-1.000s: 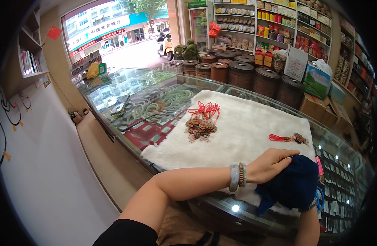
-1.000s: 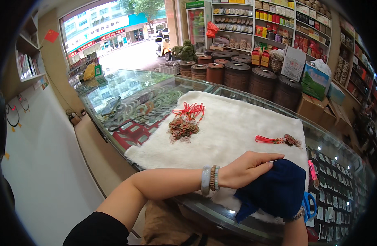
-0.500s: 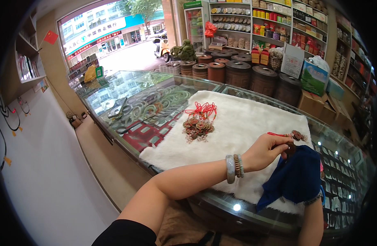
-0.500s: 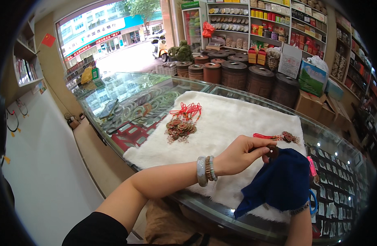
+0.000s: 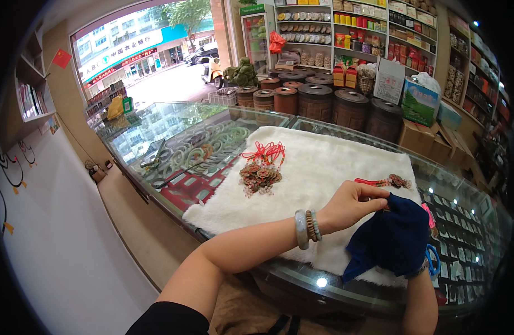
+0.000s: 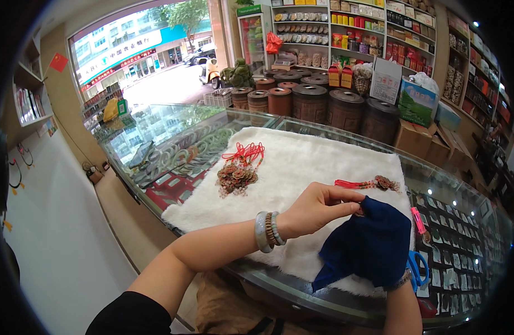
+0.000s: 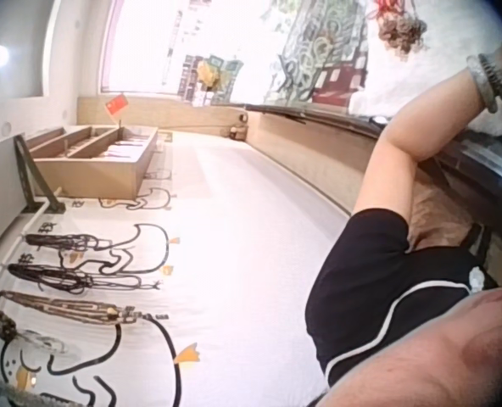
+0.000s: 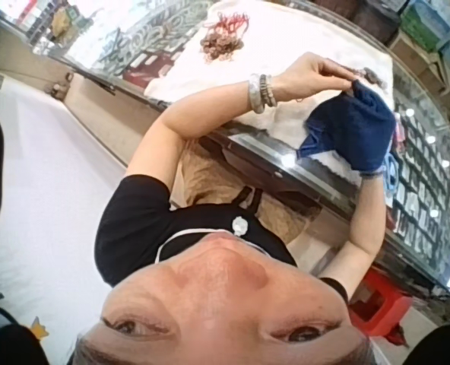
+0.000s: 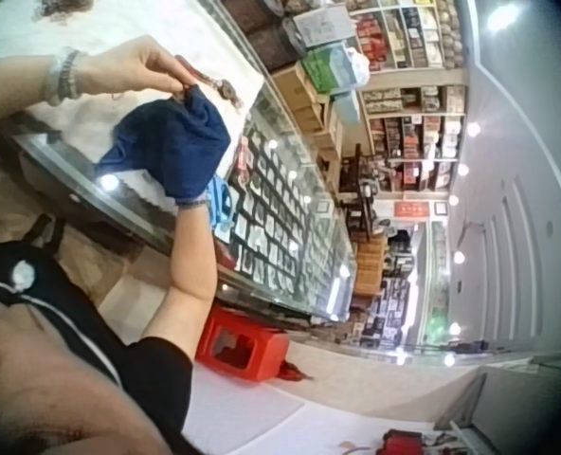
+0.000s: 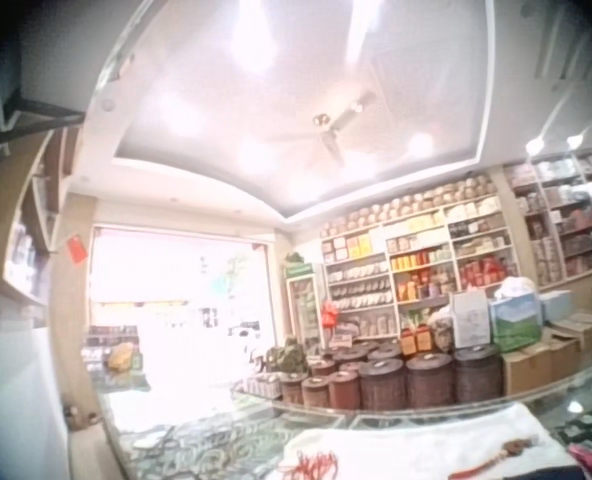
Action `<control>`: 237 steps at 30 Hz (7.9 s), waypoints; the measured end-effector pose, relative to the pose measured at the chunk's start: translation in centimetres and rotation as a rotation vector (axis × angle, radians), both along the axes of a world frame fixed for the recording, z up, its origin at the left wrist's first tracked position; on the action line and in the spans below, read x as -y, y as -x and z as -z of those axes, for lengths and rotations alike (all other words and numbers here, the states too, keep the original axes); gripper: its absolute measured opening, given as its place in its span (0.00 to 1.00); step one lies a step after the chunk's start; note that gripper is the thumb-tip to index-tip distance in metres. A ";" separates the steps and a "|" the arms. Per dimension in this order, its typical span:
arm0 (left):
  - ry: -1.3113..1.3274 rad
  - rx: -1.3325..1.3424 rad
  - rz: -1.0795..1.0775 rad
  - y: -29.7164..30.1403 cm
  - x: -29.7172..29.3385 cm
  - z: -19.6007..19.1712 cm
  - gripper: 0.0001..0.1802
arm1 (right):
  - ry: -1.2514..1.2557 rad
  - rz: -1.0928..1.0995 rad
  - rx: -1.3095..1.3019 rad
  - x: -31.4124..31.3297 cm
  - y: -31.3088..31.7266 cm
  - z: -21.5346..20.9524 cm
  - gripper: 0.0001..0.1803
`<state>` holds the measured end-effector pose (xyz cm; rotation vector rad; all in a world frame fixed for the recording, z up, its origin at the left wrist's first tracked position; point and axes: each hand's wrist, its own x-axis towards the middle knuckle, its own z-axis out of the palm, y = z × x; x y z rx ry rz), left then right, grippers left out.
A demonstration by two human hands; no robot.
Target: The person assembles beaded keychains by threading small wooden beads onto red cords, tying knots, and trimming excess cord with scissors. The person uses a blue cloth to hold the work and a lighter to seal the cord ends. Finished keychains are placed on a white cloth on the counter.
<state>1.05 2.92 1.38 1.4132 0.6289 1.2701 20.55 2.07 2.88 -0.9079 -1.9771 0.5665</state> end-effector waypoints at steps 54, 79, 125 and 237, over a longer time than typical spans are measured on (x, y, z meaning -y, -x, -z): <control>-0.114 -0.214 -0.198 0.2 1.1 -0.8 0.28 | -0.562 -0.192 0.386 -1.9 -2.0 -1.2 0.08; 0.109 -0.091 -0.103 2.0 0.8 -2.9 0.13 | -0.617 -0.117 0.770 -0.3 -1.1 -2.6 0.07; -0.090 -0.354 -0.099 0.8 1.7 -1.1 0.12 | -0.311 -0.042 0.135 -0.9 -1.5 0.9 0.14; -0.929 -0.802 -0.593 0.1 2.5 -1.4 0.10 | -0.428 -0.008 0.489 -0.7 -1.0 -0.8 0.12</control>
